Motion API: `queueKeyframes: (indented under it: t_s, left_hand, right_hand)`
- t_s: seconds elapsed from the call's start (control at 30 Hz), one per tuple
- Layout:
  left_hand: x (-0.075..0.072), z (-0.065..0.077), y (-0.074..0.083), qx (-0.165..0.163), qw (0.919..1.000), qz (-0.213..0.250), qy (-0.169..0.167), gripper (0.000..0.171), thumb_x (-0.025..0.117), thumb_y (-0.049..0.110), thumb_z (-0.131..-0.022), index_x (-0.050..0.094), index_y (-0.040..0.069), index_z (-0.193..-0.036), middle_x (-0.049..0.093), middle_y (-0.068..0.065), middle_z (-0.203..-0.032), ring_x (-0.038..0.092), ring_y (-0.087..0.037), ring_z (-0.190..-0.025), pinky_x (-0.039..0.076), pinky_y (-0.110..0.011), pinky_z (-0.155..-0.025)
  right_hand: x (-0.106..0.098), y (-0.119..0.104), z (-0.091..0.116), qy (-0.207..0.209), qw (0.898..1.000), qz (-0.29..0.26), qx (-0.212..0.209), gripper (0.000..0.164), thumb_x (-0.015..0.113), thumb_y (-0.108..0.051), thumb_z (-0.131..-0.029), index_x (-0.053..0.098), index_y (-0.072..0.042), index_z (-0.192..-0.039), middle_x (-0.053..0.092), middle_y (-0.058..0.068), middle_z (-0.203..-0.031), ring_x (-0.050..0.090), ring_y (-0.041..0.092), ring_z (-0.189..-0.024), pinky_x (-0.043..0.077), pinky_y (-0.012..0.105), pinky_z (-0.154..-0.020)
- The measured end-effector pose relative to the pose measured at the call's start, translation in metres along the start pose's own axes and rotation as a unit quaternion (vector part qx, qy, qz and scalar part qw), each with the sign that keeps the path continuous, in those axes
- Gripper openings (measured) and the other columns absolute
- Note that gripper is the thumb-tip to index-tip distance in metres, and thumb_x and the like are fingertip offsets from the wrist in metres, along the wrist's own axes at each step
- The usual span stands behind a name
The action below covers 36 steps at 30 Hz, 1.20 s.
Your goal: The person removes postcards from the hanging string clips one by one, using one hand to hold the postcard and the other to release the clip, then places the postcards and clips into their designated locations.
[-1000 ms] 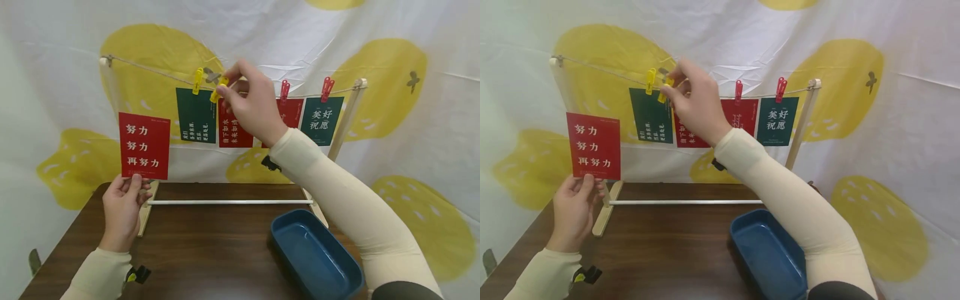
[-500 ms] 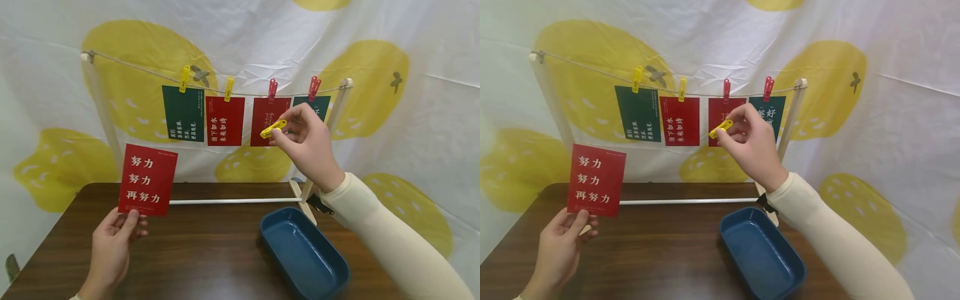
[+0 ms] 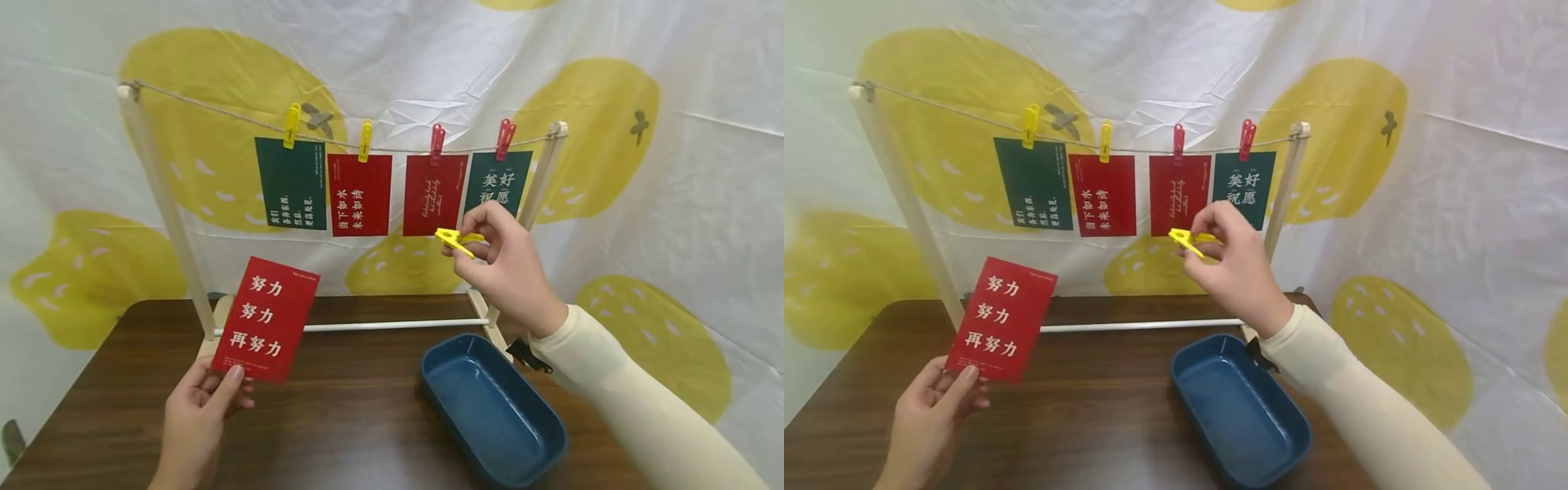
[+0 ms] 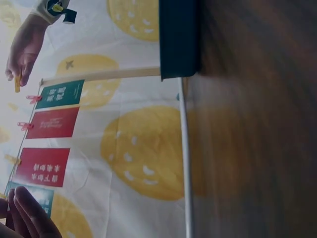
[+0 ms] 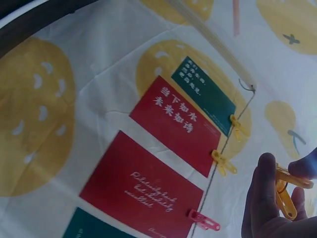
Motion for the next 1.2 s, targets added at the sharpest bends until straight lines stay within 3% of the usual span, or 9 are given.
queueKeyframes:
  t_s: [0.2,0.37,0.47,0.57,0.73,0.83,0.97,1.07,1.2]
  left_hand:
    - [0.000,0.014,-0.015,0.023,0.9977,-0.018,-0.062,0.026,0.062,-0.003,-0.098,0.044,0.002,-0.115,0.071,-0.001,-0.091,0.069,-0.016,-0.071,0.059,-0.031,-0.058]
    - [0.010,0.022,-0.026,0.028,0.9912,-0.005,-0.129,0.043,0.061,-0.012,-0.094,0.035,0.006,-0.123,0.068,-0.004,-0.100,0.068,-0.019,-0.075,0.059,-0.035,-0.057]
    - [0.016,0.026,-0.031,0.028,0.9886,-0.024,-0.146,0.039,0.061,-0.013,-0.093,0.041,0.000,-0.123,0.064,-0.006,-0.101,0.068,-0.022,-0.073,0.060,-0.039,-0.057]
    - [0.021,0.029,-0.036,0.023,0.9853,-0.073,-0.153,0.025,0.065,-0.010,-0.092,0.055,-0.006,-0.114,0.063,-0.009,-0.099,0.069,-0.027,-0.068,0.061,-0.041,-0.060]
    - [0.023,0.033,-0.045,-0.008,0.9724,-0.143,-0.185,0.021,0.074,0.001,-0.090,0.068,0.000,-0.111,0.063,-0.017,-0.107,0.071,-0.026,-0.075,0.061,-0.038,-0.065]
    - [0.021,0.033,-0.050,-0.013,0.9512,-0.222,-0.214,0.025,0.079,0.012,-0.088,0.073,0.012,-0.112,0.065,-0.009,-0.110,0.067,-0.017,-0.086,0.060,-0.030,-0.066]
    - [0.017,0.031,-0.056,-0.004,0.9005,-0.337,-0.275,0.030,0.080,0.021,-0.088,0.074,0.024,-0.117,0.067,0.003,-0.109,0.057,-0.013,-0.092,0.054,-0.023,-0.069]
    - [0.016,0.029,-0.061,-0.017,0.8626,-0.377,-0.337,0.035,0.077,0.022,-0.090,0.072,0.016,-0.124,0.066,0.002,-0.109,0.057,-0.018,-0.091,0.053,-0.027,-0.072]
    - [0.015,0.027,-0.066,-0.024,0.8207,-0.415,-0.392,0.039,0.075,0.024,-0.091,0.069,0.006,-0.125,0.064,0.002,-0.103,0.056,-0.017,-0.086,0.053,-0.033,-0.072]
  right_hand:
    - [-0.008,0.019,0.023,-0.032,0.993,0.117,-0.009,0.024,0.070,0.010,-0.086,0.056,-0.010,-0.089,0.059,0.002,-0.102,0.056,0.014,-0.097,0.055,0.030,-0.084]
    - [-0.008,0.049,0.048,-0.075,0.985,0.157,0.018,0.024,0.069,0.008,-0.089,0.058,-0.013,-0.090,0.061,0.000,-0.102,0.054,0.015,-0.098,0.049,0.035,-0.076]
    - [-0.002,0.070,0.062,-0.114,0.975,0.186,0.040,0.025,0.067,0.009,-0.090,0.060,-0.016,-0.091,0.062,-0.003,-0.101,0.052,0.016,-0.097,0.049,0.036,-0.076]
    - [0.006,0.091,0.078,-0.161,0.961,0.218,0.049,0.028,0.067,0.008,-0.090,0.064,-0.020,-0.091,0.063,-0.006,-0.099,0.054,0.017,-0.096,0.049,0.038,-0.079]
    - [0.013,0.123,0.101,-0.227,0.944,0.232,0.054,0.029,0.073,0.006,-0.087,0.069,-0.022,-0.090,0.063,-0.007,-0.096,0.063,0.016,-0.092,0.055,0.040,-0.085]
    - [0.016,0.137,0.110,-0.261,0.931,0.249,0.053,0.029,0.078,0.004,-0.084,0.070,-0.024,-0.087,0.063,-0.007,-0.096,0.065,0.015,-0.091,0.057,0.038,-0.082]
    - [0.021,0.151,0.118,-0.311,0.910,0.271,0.036,0.025,0.082,-0.002,-0.082,0.072,-0.024,-0.087,0.063,-0.007,-0.096,0.065,0.013,-0.089,0.057,0.033,-0.079]
    - [0.024,0.159,0.123,-0.342,0.900,0.268,0.021,0.020,0.082,-0.003,-0.082,0.075,-0.021,-0.089,0.063,-0.005,-0.097,0.065,0.013,-0.089,0.057,0.032,-0.079]
    - [0.027,0.166,0.127,-0.371,0.889,0.268,0.015,0.017,0.080,-0.002,-0.083,0.078,-0.015,-0.093,0.065,-0.002,-0.101,0.064,0.013,-0.093,0.056,0.034,-0.083]
Point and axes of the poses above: each hand's wrist, its own z-axis away from the middle knuckle, its own x-axis out of the palm, y = z × x, the point moved 2 cm from there along -z, towards the middle knuckle
